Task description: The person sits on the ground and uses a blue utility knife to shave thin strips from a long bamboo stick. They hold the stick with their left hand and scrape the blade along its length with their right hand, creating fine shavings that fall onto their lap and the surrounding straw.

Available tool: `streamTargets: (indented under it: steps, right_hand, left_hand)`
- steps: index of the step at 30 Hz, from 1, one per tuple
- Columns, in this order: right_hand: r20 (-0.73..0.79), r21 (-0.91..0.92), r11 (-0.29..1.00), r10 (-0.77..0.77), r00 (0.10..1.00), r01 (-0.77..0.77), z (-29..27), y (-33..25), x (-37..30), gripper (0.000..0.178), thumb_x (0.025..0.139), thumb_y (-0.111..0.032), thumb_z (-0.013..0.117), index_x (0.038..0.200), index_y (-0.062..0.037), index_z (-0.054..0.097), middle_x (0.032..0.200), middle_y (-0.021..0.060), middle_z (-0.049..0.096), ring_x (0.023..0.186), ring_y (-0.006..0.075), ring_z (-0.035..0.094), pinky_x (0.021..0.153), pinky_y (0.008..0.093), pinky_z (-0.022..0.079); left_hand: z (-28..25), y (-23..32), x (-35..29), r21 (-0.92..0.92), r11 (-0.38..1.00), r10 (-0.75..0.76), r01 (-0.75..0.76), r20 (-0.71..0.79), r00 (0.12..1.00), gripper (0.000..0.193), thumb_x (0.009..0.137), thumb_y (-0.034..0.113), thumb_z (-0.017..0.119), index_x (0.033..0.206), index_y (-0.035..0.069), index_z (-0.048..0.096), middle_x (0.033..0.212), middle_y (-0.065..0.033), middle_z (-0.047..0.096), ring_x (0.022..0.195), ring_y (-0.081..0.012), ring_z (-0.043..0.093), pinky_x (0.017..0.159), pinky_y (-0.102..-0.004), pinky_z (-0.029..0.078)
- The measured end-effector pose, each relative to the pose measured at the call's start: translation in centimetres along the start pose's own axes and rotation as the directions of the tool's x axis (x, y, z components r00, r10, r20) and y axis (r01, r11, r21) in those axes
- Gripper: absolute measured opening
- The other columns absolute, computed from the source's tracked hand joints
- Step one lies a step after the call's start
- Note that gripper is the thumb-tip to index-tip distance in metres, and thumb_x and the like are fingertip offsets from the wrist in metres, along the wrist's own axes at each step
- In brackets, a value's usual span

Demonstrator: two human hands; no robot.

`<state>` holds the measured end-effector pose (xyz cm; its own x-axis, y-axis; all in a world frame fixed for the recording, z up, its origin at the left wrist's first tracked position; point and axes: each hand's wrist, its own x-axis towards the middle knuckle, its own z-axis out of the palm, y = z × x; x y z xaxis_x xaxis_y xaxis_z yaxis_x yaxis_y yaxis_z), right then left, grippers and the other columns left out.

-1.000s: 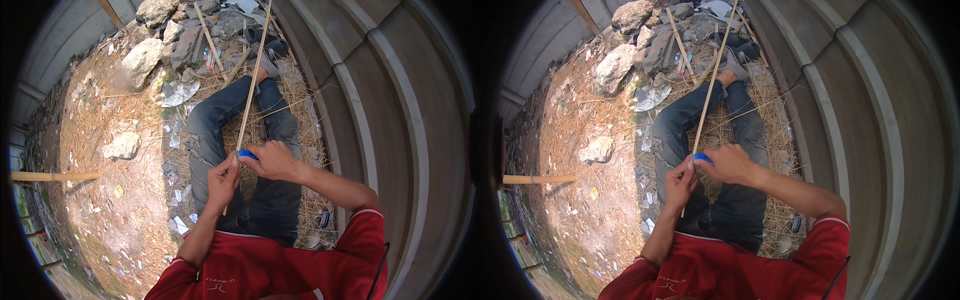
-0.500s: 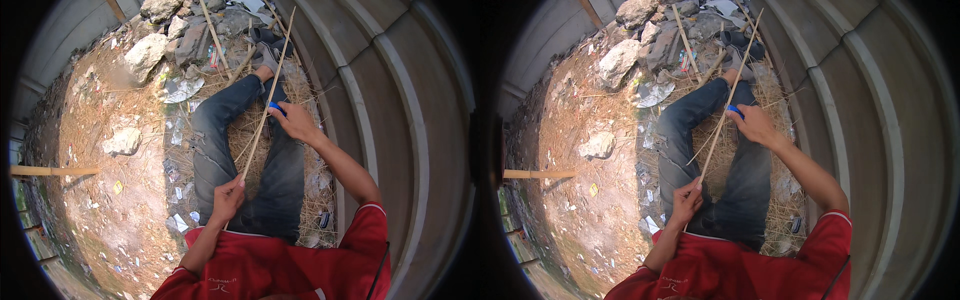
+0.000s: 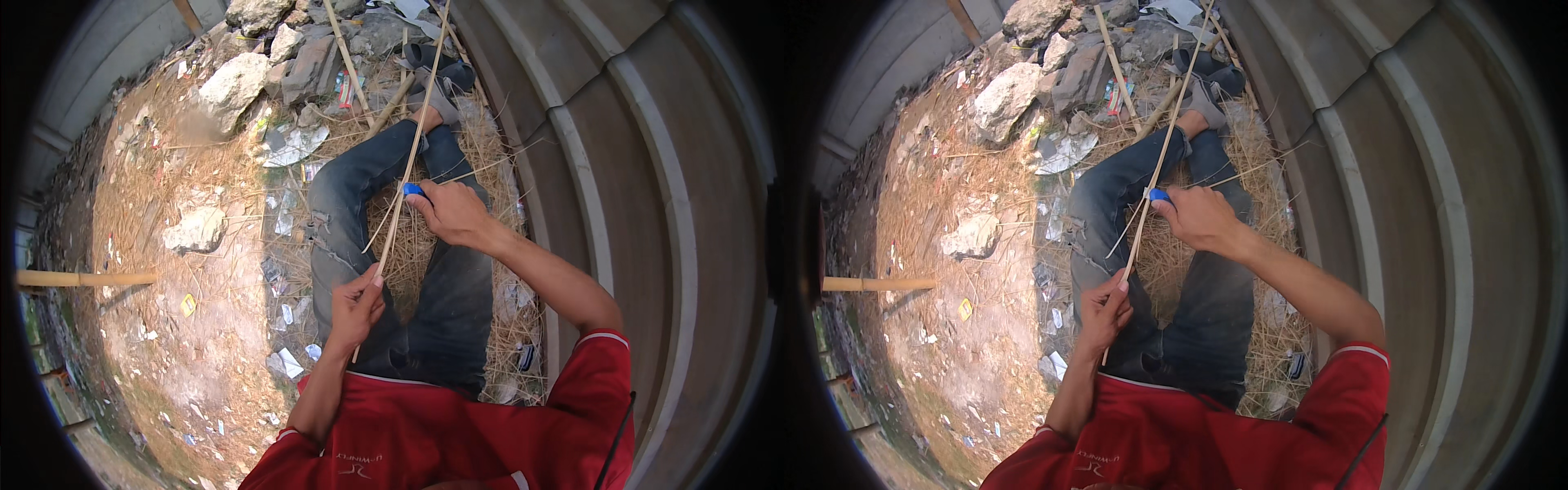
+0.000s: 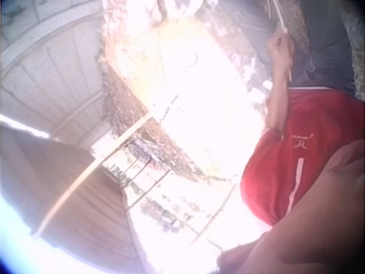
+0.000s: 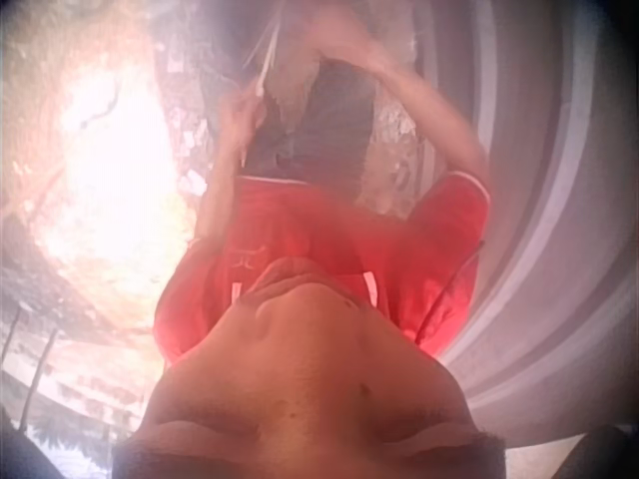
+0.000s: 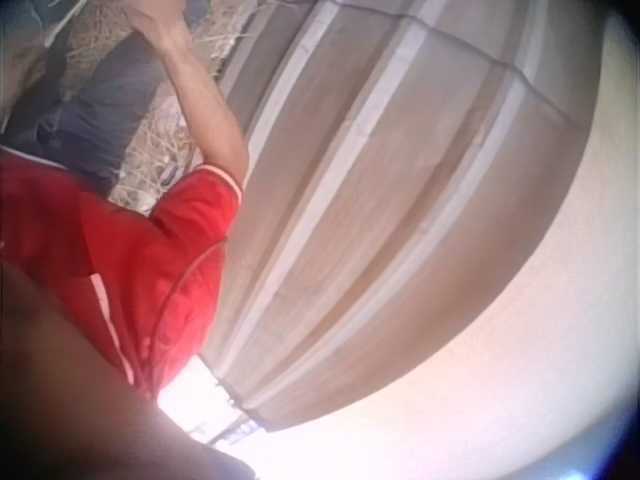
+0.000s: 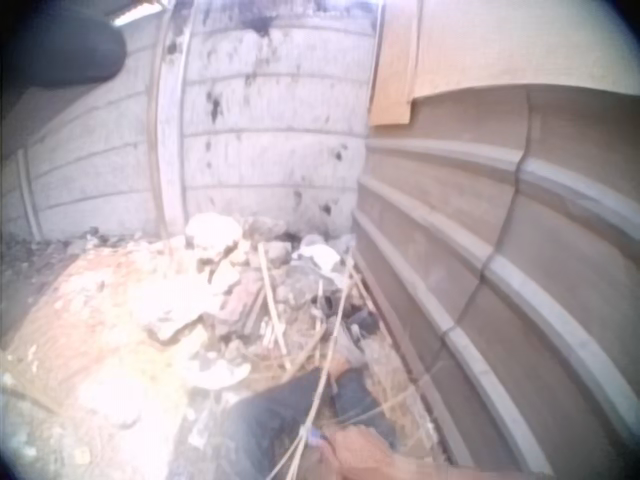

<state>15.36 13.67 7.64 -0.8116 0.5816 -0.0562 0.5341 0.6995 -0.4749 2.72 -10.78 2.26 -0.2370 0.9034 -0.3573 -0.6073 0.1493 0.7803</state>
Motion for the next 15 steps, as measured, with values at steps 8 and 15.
streamTargets:
  steps: [8, 15]
  right_hand:
    - [-0.382, -0.034, 0.904, 0.381, 0.842, -0.425, -10.1, 16.2, 7.0, 0.062, 0.107, -0.048, 0.041, 0.100, 0.0062, 0.071, 0.099, 0.0342, 0.069, 0.101, 0.0526, 0.065, 0.092, 0.0579, 0.049]
    - [-0.689, -0.079, 0.811, 0.376, 0.619, -0.580, -21.8, 27.0, 3.8, 0.067, 0.105, -0.054, 0.042, 0.103, 0.0064, 0.071, 0.102, 0.0337, 0.069, 0.104, 0.0509, 0.065, 0.092, 0.0556, 0.048]
  left_hand:
    - [-5.1, -2.9, -8.3, 0.200, 0.971, -0.139, 0.131, 0.029, 0.990, 0.034, 0.106, 0.008, 0.062, 0.139, -0.001, 0.064, 0.064, 0.0067, 0.046, 0.052, -0.0016, 0.036, 0.047, -0.0221, 0.026]
    - [-10.8, -3.7, -13.3, 0.200, 0.972, -0.119, 0.123, -0.031, 0.992, 0.031, 0.103, 0.005, 0.064, 0.133, -0.001, 0.069, 0.061, 0.0068, 0.047, 0.049, -0.0011, 0.037, 0.044, -0.0217, 0.027]
